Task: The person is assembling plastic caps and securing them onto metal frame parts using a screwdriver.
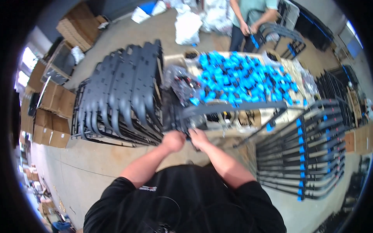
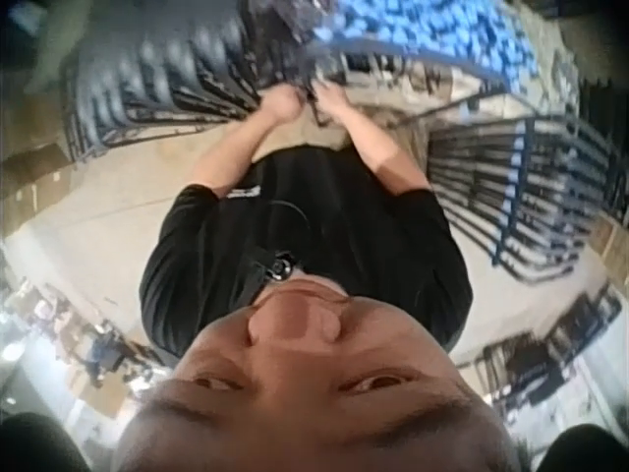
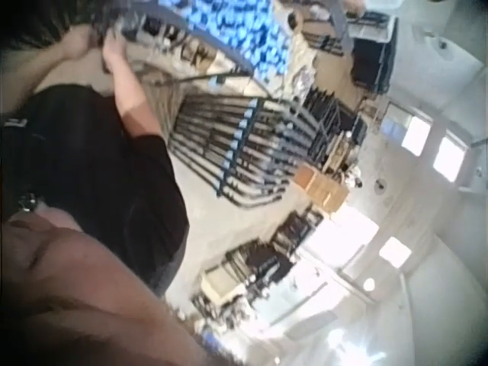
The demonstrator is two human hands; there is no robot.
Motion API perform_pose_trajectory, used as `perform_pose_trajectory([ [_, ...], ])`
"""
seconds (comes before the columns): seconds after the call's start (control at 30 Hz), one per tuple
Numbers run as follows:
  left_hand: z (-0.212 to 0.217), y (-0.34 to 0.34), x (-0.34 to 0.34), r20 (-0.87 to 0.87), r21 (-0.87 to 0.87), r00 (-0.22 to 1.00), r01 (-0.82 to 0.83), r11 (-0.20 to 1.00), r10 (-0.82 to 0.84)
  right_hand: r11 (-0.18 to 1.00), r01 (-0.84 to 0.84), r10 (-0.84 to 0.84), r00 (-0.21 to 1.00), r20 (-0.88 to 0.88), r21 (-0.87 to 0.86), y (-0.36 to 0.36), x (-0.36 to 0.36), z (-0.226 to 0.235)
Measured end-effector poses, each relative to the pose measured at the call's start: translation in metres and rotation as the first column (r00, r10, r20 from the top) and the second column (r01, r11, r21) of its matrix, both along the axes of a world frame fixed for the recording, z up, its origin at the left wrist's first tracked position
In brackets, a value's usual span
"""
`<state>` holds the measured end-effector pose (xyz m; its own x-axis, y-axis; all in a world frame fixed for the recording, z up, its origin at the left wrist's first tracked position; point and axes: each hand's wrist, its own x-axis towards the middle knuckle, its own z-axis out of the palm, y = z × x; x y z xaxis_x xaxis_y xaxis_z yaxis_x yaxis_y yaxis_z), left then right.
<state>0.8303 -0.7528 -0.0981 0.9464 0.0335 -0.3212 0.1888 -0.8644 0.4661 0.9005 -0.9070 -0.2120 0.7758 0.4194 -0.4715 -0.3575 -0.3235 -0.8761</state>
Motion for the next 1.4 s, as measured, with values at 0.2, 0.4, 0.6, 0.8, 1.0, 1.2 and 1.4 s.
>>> perform_pose_trajectory([
  [0.2, -0.004, 0.010, -0.024, -0.082, -0.045, 0.988, -0.134, 0.990, 0.130, 0.913, -0.407, 0.407, 0.913, -0.026, -0.021, -0.044, -0.030, 0.207],
  [0.4, -0.019, 0.031, -0.042, -0.044, -0.035, 0.974, -0.223, 0.974, 0.222, 0.930, -0.361, 0.039, 0.289, 0.956, 0.071, -0.127, 0.002, 0.537],
  [0.6, -0.037, 0.029, -0.038, -0.010, -0.168, 0.964, -0.263, 0.950, 0.266, 0.974, -0.209, 0.007, 0.427, 0.904, 0.091, -0.150, -0.018, 0.504],
  [0.8, -0.078, 0.033, -0.074, -0.105, -0.239, 0.974, -0.220, 0.946, 0.200, 0.985, -0.120, -0.069, 0.394, 0.916, 0.126, -0.133, -0.005, 0.478],
  [1.0, -0.142, 0.034, -0.136, -0.335, -0.229, 0.909, -0.332, 0.915, 0.247, 0.983, -0.061, -0.157, 0.229, 0.961, 0.175, -0.122, 0.014, 0.483],
  [1.2, -0.146, 0.039, -0.153, -0.411, -0.367, 0.860, -0.459, 0.809, 0.301, 0.980, 0.069, -0.194, 0.145, 0.970, 0.185, -0.145, 0.007, 0.480],
  [1.4, -0.167, 0.054, -0.154, -0.388, -0.335, 0.844, -0.503, 0.796, 0.370, 0.960, 0.241, -0.190, 0.179, 0.965, 0.144, -0.187, -0.027, 0.476],
])
